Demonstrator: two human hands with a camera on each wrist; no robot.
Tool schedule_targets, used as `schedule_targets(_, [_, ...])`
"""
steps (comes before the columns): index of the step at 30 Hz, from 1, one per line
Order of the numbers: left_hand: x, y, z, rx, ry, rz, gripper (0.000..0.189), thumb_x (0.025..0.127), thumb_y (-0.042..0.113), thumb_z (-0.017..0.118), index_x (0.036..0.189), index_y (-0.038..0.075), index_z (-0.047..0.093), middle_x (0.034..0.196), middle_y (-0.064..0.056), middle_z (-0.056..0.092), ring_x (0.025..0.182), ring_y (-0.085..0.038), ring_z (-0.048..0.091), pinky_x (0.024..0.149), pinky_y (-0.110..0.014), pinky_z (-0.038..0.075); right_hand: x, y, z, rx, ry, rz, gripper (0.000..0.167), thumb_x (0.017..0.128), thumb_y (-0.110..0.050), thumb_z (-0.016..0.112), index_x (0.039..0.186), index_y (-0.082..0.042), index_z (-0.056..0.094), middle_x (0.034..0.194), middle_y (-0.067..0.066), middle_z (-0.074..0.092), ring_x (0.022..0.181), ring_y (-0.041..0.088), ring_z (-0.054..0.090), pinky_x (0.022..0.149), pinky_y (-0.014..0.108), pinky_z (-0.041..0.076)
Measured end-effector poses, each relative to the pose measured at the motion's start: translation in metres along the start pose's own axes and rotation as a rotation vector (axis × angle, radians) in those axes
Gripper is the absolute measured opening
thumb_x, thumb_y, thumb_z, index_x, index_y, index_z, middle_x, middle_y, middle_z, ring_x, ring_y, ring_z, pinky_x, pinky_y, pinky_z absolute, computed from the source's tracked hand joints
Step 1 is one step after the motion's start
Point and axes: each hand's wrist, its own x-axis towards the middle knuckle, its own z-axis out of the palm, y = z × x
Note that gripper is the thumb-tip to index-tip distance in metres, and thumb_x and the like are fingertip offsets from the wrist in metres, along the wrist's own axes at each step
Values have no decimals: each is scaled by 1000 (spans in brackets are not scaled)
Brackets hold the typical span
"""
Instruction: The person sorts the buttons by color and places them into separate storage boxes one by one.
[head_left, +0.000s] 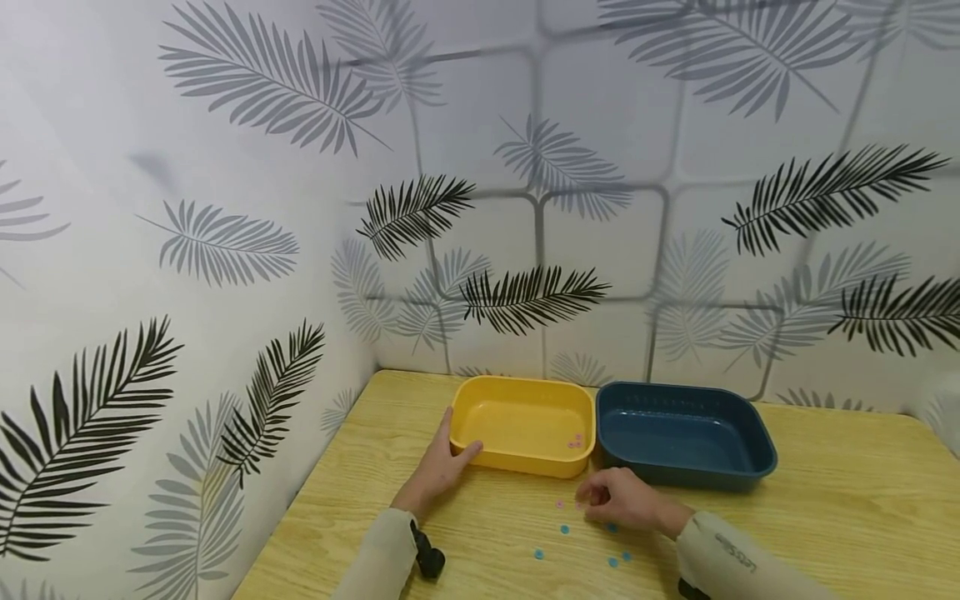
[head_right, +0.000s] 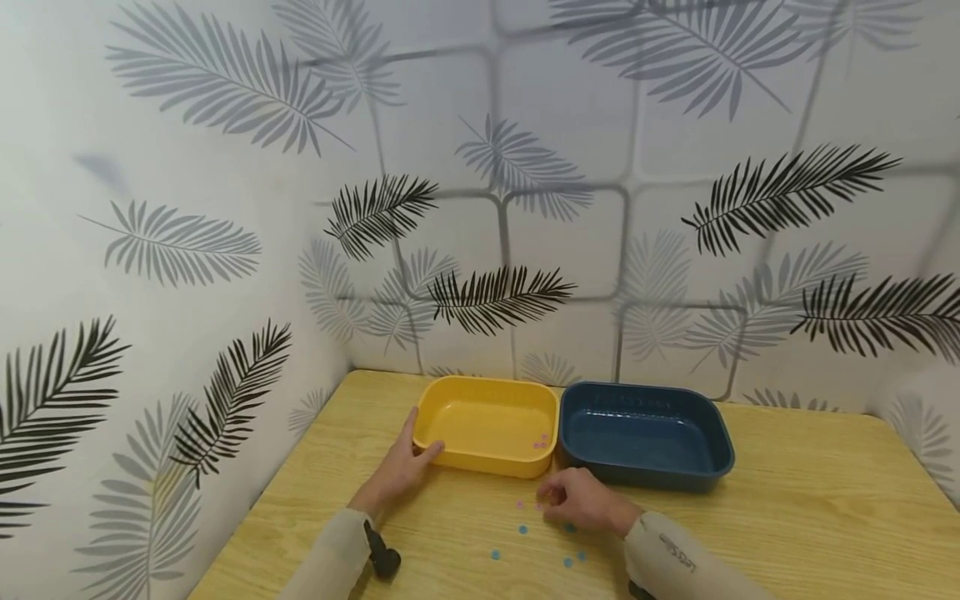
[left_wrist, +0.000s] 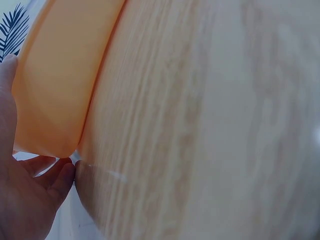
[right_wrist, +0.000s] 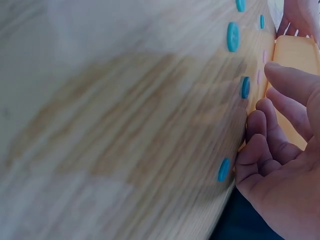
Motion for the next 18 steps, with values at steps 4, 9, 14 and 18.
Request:
schedule_targets(4, [-1, 2, -1, 0, 3, -2, 95, 90, 53, 57, 153, 11, 0, 157, -14, 9, 141, -31, 17, 111, -49, 17, 2, -1, 1, -23, 10, 15, 17, 84, -13, 71, 99, -5, 70, 73, -8, 57, 62, 4, 48, 57, 23, 43])
schedule_targets(9, [-2, 3, -1, -4, 1, -5, 97, 88, 56, 56, 153, 11, 1, 156, -15, 10, 140, -32, 18, 111, -51, 17, 4, -3, 4, -63, 30, 21, 13, 85, -15, 71, 95, -6, 71, 71, -9, 56, 62, 4, 48, 57, 23, 42])
schedule_targets(14, [-2, 3, -1, -12, 2, -11, 97, 87, 57, 56, 153, 12, 0, 157, -13, 10, 141, -31, 17, 111, -50, 17, 6, 0, 5, -93, 39, -6, 8, 85, -17, 71, 89, -10, 72, 68, -12, 56, 60, 1, 48, 56, 22, 43])
schedule_targets(18, [-1, 2, 0, -12, 4, -9, 97, 87, 56, 57, 153, 12, 0, 157, -13, 9, 141, -31, 17, 111, -50, 17, 8, 4, 5, -101, 33, -14, 6, 86, -18, 70, 85, -13, 73, 66, -14, 57, 59, 1, 48, 56, 22, 43])
